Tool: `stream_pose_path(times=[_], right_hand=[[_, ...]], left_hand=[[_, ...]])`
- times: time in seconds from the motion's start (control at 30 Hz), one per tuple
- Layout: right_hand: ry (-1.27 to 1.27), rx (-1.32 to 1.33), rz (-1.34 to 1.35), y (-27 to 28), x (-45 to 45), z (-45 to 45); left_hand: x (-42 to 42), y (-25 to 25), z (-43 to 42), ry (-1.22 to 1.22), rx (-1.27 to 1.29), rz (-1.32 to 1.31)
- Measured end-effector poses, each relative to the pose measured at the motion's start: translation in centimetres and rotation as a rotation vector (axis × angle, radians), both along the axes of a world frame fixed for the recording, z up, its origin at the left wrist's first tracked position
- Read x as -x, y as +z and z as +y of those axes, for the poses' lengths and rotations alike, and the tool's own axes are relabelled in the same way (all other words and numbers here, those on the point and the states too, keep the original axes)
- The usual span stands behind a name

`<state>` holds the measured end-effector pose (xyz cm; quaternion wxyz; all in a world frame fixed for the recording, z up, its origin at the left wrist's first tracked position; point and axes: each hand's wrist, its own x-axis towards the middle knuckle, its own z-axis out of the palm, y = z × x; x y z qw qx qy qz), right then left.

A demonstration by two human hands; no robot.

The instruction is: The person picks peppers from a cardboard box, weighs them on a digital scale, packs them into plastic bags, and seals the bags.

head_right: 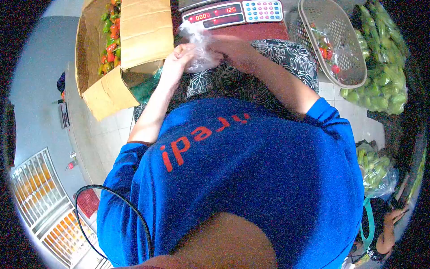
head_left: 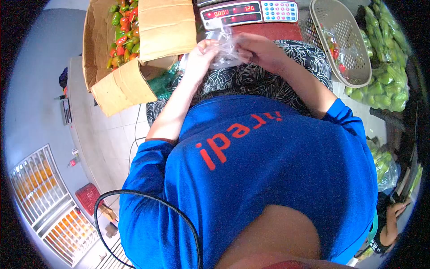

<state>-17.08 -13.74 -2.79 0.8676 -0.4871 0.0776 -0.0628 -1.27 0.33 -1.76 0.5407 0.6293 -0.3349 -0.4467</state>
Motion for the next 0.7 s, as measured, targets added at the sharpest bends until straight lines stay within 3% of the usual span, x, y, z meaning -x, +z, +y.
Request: stream_pose_path(times=[0.03,0.13,0.2,0.3,0.33,0.37,0.4,0.47,0.5,0.6,0.63,0.7], right_hand=[[-0.007,0.134,0.05,0.4,0.1,0.3],[-0.028,0.5,0.132,1.6,0.4,1.5],[-0.046,0.708,0.091,1.0,0.3,1.2],[-0.232,0.842,0.215,0.1,0.0,0.8],[-0.205,0.763,0.276,0.4,0.1,0.6],[-0.179,0.685,0.336,1.1,0.3,0.3],[-0.153,0.606,0.395,1.6,0.4,0.2],[-0.262,0.256,0.173,0.7,0.3,0.1],[-0.311,0.079,0.062,0.4,0.3,0.1],[-0.298,-0.185,0.052,1.0,0.3,0.5],[-0.285,-0.187,0.063,1.1,0.3,0.7],[-0.266,-0.188,0.084,1.0,0.2,1.1]], left_hand=[[0.1,0.3,0.0,0.064,-0.055,-0.055],[0.8,-0.5,0.2,0.198,0.102,0.056],[0.5,-0.3,0.1,0.161,0.179,0.33],[0.7,0.6,0.2,0.12,0.236,0.662],[0.7,0.8,0.3,0.108,0.246,0.758],[-0.4,-0.8,0.6,-0.169,0.373,0.954],[-0.2,-0.4,0.5,-0.145,0.293,0.865],[0.8,1.5,0.5,-0.093,0.134,0.686],[1.5,2.6,0.4,-0.102,0.083,0.486],[2.6,4.5,0.0,-0.163,-0.206,-0.394],[1.8,2.2,-0.4,-0.126,-0.097,-0.2],[1.0,-0.3,-0.4,-0.074,-0.075,-0.071]])
